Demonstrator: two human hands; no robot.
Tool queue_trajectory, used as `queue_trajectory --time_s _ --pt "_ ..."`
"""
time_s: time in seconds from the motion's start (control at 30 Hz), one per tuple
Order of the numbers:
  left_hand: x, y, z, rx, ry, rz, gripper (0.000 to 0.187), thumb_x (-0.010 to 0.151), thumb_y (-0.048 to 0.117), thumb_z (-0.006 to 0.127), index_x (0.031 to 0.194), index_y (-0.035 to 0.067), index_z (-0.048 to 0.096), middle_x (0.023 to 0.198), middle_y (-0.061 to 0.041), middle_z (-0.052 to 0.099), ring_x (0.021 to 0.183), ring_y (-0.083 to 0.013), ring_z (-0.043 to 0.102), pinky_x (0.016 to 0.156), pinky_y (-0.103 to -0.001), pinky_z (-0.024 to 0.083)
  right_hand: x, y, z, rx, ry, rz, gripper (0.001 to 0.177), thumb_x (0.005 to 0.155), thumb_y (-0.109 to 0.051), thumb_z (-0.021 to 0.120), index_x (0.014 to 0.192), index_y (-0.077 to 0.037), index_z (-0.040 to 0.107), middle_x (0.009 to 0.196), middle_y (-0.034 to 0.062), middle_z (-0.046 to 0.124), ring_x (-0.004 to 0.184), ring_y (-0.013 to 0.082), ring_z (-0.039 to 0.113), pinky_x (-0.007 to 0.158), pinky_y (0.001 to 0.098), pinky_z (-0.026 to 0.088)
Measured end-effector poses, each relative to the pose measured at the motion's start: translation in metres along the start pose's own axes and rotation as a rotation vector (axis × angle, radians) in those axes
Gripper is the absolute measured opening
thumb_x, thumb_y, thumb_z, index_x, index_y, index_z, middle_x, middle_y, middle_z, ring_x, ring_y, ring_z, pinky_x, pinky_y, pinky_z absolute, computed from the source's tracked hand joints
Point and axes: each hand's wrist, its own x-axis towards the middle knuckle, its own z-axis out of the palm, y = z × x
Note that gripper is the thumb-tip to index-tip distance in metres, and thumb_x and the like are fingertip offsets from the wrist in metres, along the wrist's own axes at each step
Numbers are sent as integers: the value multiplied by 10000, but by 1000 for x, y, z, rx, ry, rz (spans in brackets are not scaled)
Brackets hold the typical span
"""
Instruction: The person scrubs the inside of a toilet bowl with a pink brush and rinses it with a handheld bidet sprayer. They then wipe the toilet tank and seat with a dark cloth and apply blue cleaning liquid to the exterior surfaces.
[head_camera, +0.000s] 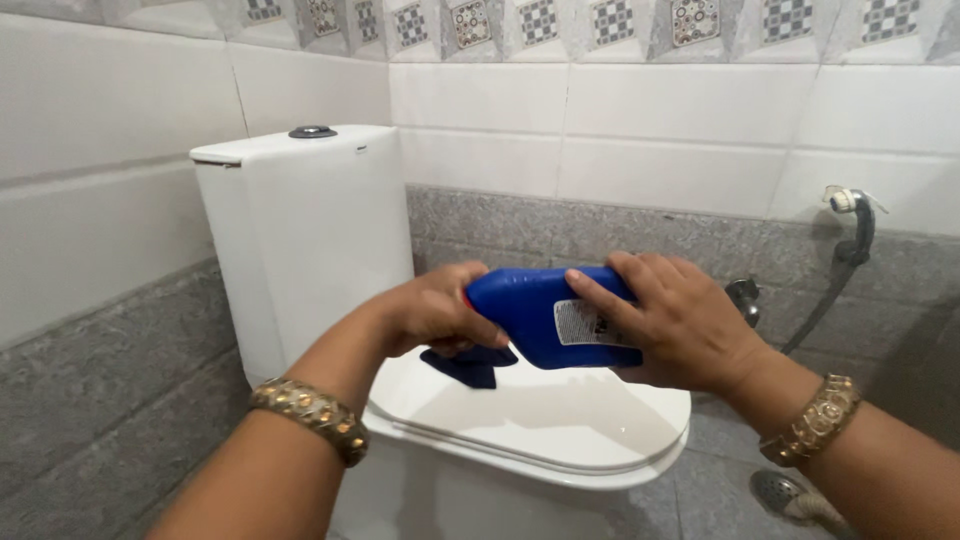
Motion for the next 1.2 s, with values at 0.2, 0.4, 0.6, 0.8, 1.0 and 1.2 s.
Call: queue_trajectory --time_s 0.2,0.4,0.6,0.8,1.0,1.2 --pt "-22 -13 -24 -427 128 140 435 799 240 787 1156 58 618 894 -85 700 718 -130 694 648 -241 629 19 -14 -3 85 -158 166 1266 491 -486 932 1576 -225 334 1276 191 548 1032 353 601 861 472 529" --pt "-41 -18 -35 -575 269 225 338 917 272 642 1193 94 562 920 -74 679 771 -137 698 673 -251 622 51 -34 -5 158 -159 188 1357 443 -485 956 1594 -223 288 1289 172 552 1040 338 601 818 452 538" --pt "-54 -30 -56 -658 404 152 347 1022 356 564 1172 45 590 919 -105 691 734 -136 667 638 -250 574 77 -52 -2 226 -82 202 1343 476 -508 940 1604 -191 284 1228 174 560 1041 346 605 799 461 537" --pt "-71 -45 -75 -668 459 164 324 971 365 574 1109 73 596 925 -97 676 733 -150 642 640 -269 567 100 -69 7 276 -1 145 1286 490 -495 940 1552 -154 300 1223 188 560 1030 354 608 823 455 536" --pt "-90 -59 -92 -622 591 78 317 1003 367 574 1094 65 602 901 -101 650 708 -155 602 608 -270 534 124 -87 12 299 -112 184 1264 507 -514 922 1553 -185 293 1226 162 557 1054 337 602 801 449 531" --pt "-107 -81 -121 -652 615 100 368 967 429 598 1019 65 607 838 -92 647 634 -138 583 533 -251 491 152 -109 17 354 -42 123 1276 504 -508 924 1562 -161 301 1206 161 567 1031 334 606 821 449 524"
